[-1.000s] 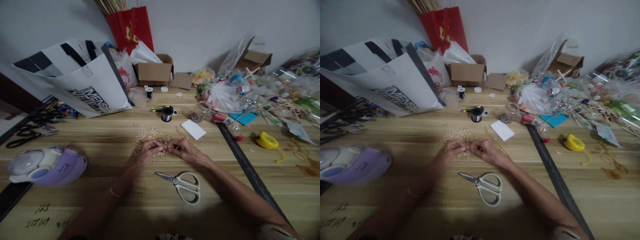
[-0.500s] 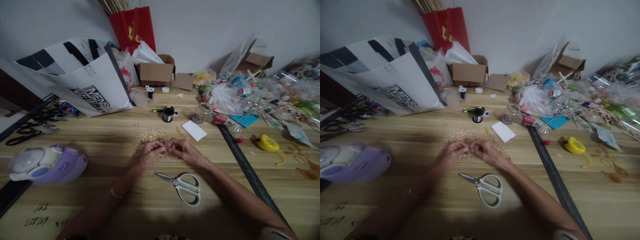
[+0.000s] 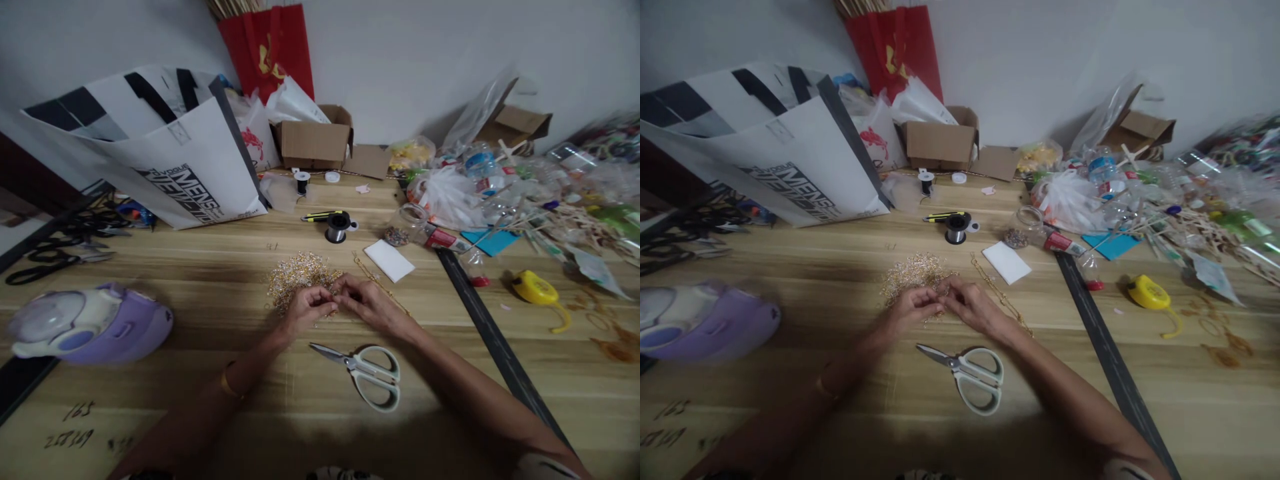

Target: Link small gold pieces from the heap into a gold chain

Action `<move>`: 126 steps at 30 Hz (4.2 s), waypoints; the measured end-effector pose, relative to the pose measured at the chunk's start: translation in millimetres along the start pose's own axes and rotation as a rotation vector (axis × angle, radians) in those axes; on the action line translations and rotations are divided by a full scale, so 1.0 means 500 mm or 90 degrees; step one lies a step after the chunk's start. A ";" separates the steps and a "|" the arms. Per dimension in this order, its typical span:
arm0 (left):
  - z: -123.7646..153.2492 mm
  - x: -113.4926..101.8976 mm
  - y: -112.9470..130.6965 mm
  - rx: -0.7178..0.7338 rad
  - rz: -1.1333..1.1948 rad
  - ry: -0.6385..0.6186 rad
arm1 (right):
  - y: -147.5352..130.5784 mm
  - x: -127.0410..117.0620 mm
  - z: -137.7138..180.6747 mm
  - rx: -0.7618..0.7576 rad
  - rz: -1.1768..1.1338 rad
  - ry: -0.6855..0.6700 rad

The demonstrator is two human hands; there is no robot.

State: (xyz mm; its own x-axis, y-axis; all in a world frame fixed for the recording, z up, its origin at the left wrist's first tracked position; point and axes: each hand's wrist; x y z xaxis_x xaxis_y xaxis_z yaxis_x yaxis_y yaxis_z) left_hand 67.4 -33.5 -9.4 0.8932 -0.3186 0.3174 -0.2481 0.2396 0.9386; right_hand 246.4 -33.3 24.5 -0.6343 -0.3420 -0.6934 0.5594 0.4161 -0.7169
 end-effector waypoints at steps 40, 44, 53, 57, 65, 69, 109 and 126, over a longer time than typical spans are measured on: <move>0.013 0.003 0.010 -0.055 0.128 -0.044 | -0.003 0.003 0.004 -0.001 -0.116 -0.029; 0.009 -0.003 0.002 -0.050 0.138 -0.049 | 0.000 0.003 0.004 -0.003 -0.102 -0.029; 0.010 -0.008 0.008 -0.015 0.083 -0.034 | 0.007 -0.002 -0.002 0.007 -0.082 -0.032; 0.008 -0.009 0.014 -0.016 0.072 -0.016 | 0.012 -0.012 -0.004 0.015 -0.055 -0.031; 0.006 -0.011 0.019 -0.006 0.029 -0.009 | 0.003 -0.023 0.000 -0.039 0.082 -0.037; 0.008 -0.010 0.023 0.005 0.010 0.002 | 0.004 -0.023 0.000 -0.073 0.115 -0.015; 0.001 -0.014 -0.008 0.053 -0.143 -0.026 | 0.008 -0.013 -0.003 -0.107 0.132 0.007; 0.001 -0.014 -0.004 0.011 -0.103 -0.075 | 0.010 -0.013 -0.004 -0.099 0.116 -0.005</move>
State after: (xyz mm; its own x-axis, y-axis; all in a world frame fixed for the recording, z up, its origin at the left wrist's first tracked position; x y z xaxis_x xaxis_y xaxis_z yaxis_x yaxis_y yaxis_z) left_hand 61.5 -32.3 -13.5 0.8724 -0.4568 0.1742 -0.1116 0.1608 0.9807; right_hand 252.1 -27.4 25.5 -0.5261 -0.2559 -0.8110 0.5742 0.5965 -0.5607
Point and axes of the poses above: each hand's wrist, its own z-axis away from the middle knuckle, its own x-axis out of the palm, y = z × x, and after that the axes turned 11 degrees about z, right-handed
